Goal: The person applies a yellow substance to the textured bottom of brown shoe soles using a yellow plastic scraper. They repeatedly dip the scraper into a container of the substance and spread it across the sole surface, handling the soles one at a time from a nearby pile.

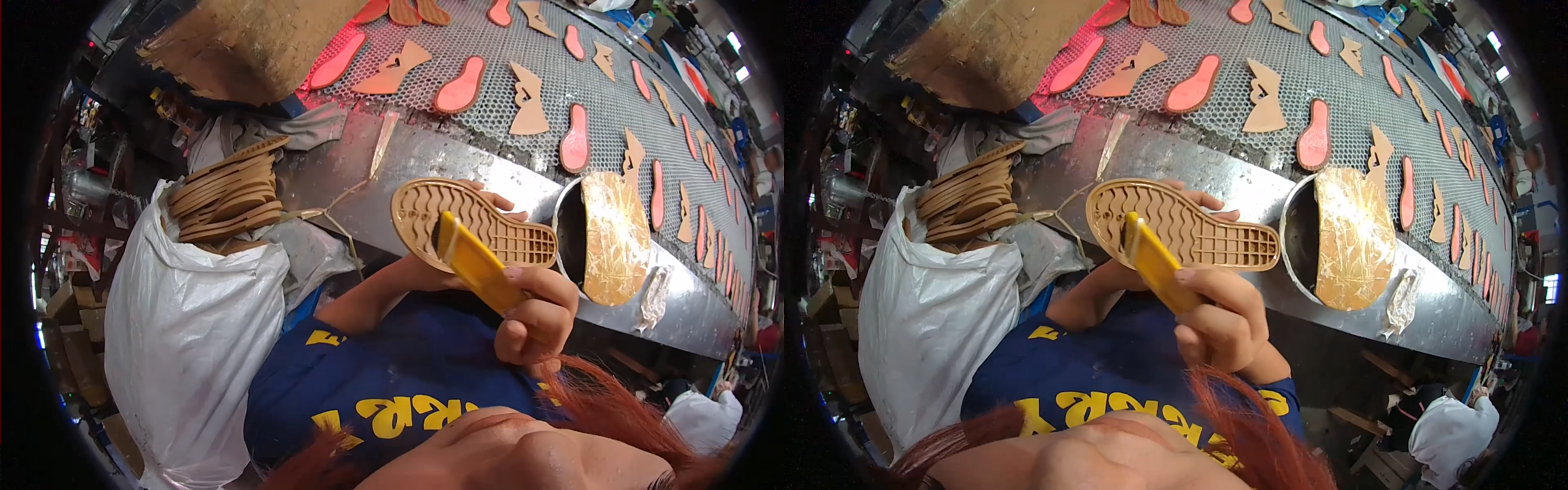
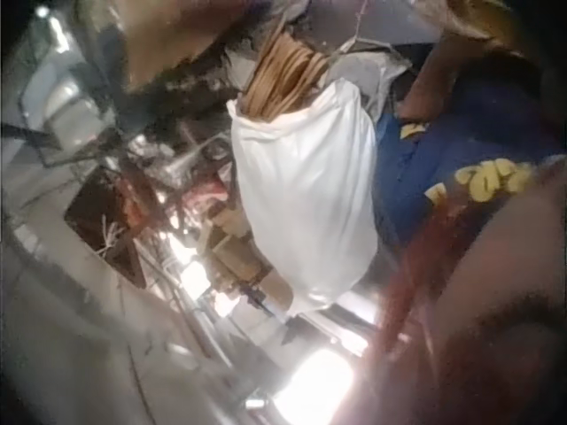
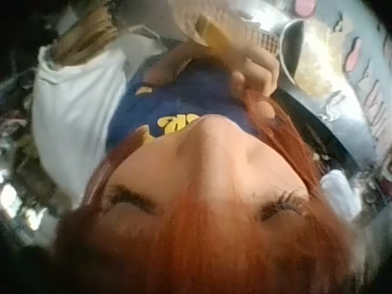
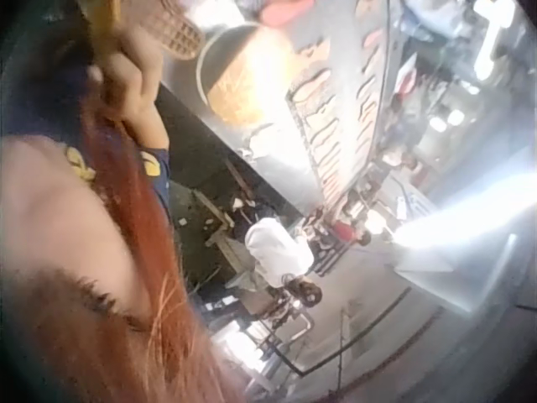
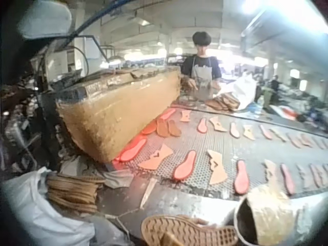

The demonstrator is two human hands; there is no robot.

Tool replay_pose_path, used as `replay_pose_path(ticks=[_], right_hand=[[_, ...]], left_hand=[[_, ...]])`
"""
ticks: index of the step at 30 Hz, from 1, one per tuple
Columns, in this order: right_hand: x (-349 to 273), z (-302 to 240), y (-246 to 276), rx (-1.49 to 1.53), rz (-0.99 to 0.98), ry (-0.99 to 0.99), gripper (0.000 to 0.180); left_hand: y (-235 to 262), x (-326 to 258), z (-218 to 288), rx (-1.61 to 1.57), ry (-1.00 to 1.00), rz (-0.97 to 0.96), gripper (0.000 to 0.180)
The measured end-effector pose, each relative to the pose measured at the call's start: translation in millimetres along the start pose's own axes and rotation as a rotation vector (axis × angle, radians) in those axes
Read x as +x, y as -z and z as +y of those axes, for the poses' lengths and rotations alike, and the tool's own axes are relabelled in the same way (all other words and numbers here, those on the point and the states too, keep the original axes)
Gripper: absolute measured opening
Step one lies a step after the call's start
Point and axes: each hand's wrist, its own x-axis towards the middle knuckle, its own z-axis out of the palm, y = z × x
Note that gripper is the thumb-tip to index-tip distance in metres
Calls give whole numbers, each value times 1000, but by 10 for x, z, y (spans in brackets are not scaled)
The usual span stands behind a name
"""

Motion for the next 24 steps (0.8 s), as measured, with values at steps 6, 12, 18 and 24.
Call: replay_pose_path(ticks=[6, 12, 18, 24], right_hand=[[97, 286, 9, -366, 212, -51, 18], [161, 839, -58, -172, 202, -162, 27], [-177, 506, -243, 51, 62, -408, 28], [-280, 981, -100, 12, 303, -385, 26]], left_hand=[[431, 41, 239, 150, 102, 40, 81], [162, 152, 305, -33, 341, 168, 86], [228, 77, 253, -143, 371, 311, 82], [200, 80, 229, -211, 388, 144, 78]])
